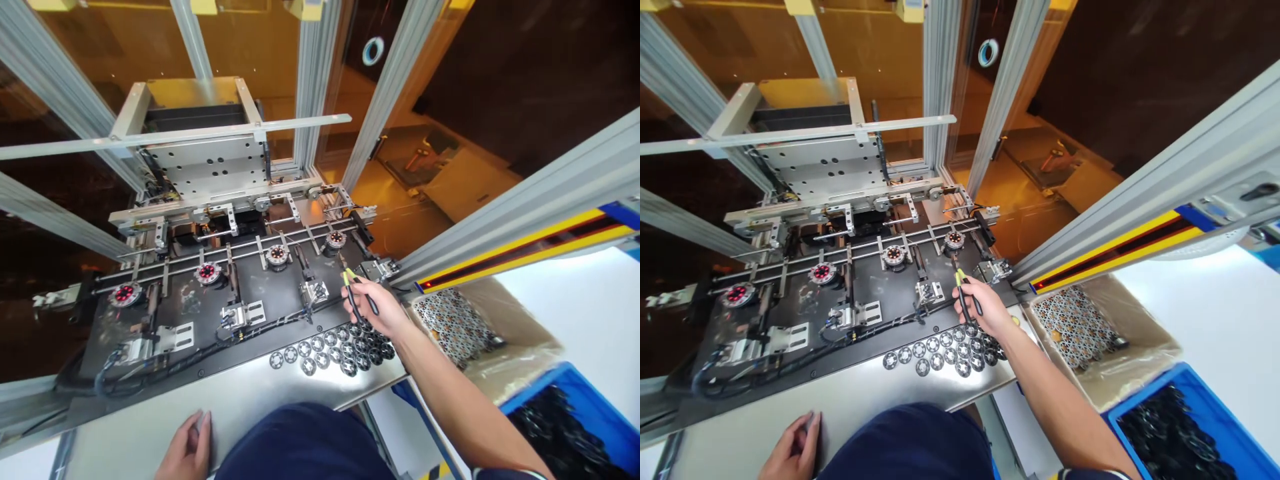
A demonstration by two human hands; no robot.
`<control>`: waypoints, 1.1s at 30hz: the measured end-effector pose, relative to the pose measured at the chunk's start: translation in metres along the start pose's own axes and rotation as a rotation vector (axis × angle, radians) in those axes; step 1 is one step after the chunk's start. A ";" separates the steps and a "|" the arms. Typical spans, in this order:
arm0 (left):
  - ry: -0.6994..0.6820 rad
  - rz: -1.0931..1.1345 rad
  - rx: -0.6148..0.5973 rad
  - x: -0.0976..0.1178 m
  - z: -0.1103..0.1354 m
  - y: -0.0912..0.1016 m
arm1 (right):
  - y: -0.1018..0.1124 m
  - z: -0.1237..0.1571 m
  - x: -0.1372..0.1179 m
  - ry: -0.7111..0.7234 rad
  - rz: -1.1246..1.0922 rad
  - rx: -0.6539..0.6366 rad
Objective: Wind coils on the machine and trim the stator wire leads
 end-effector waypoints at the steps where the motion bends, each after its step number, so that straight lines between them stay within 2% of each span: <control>1: -0.001 -0.010 -0.002 0.000 0.000 -0.001 | 0.003 -0.008 0.004 -0.007 -0.006 0.012; 6: 0.024 -0.029 -0.023 -0.002 0.000 -0.002 | 0.011 -0.032 0.015 -0.002 -0.051 0.039; 18: 0.091 -0.038 -0.100 -0.005 0.002 -0.001 | 0.018 -0.051 0.012 -0.008 -0.118 0.045; 29: 0.073 -0.044 -0.100 -0.006 0.002 -0.002 | 0.016 -0.057 0.011 0.003 -0.157 0.031; 31: 0.054 -0.054 -0.085 -0.005 0.003 -0.002 | 0.012 -0.052 0.008 0.022 -0.160 0.014; 33: 0.041 -0.050 -0.069 -0.004 0.002 -0.002 | 0.006 -0.035 0.004 0.043 -0.154 -0.019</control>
Point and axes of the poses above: each hand's wrist, its own z-axis away from the middle knuckle, its own y-axis out of the back of the hand, x = y × z, the point moved 5 cm from there along -z, towards the middle knuckle
